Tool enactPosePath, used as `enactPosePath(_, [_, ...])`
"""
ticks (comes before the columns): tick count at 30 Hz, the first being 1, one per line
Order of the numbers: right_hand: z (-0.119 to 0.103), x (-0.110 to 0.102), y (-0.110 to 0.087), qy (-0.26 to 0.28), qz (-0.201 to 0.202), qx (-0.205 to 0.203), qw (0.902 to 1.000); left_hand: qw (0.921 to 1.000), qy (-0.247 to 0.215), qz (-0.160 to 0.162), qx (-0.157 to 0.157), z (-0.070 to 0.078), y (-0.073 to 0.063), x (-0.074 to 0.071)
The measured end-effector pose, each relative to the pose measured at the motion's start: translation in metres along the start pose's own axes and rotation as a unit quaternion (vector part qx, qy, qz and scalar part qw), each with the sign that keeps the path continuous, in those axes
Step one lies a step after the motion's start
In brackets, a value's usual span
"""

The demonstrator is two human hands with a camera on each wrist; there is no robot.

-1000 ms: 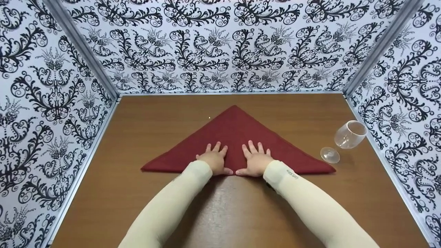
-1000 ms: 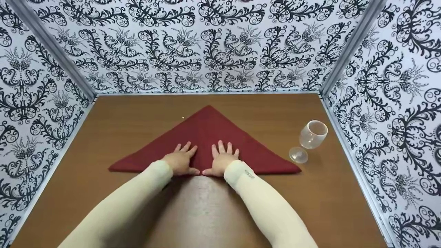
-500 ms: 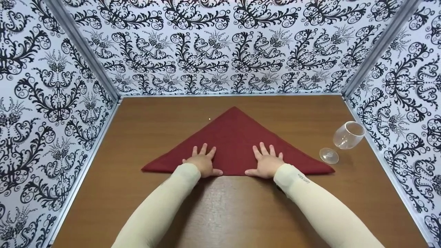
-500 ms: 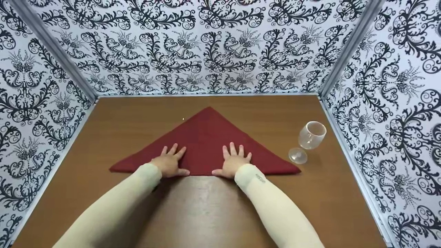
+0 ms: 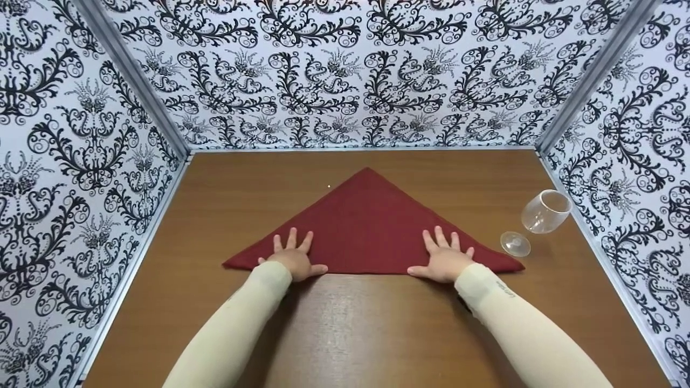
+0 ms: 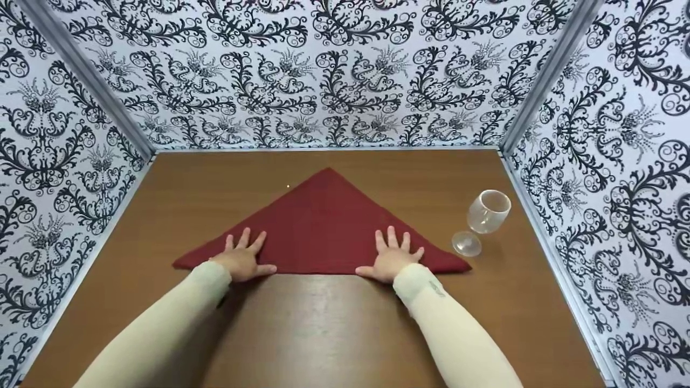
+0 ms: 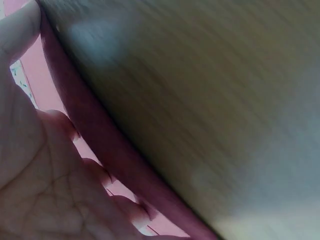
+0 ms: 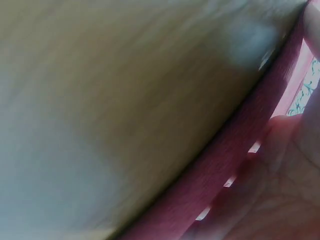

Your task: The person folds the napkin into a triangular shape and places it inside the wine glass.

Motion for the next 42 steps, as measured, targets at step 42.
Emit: enactPosePath(42, [0.060, 0.000, -0.018, 0.006, 0.012, 0.028, 0.9995, 0.9990, -0.023, 0.028, -0.027, -0.086, -0.003, -0.010])
Point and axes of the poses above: each hand's wrist, its own y-axis towards the middle knuckle, its own x-axis out of the palm, z = x × y, the point moved 3 cm from there along y, towards the middle knuckle, and after that the axes turned 6 degrees about -z, right-handed, at the moved point
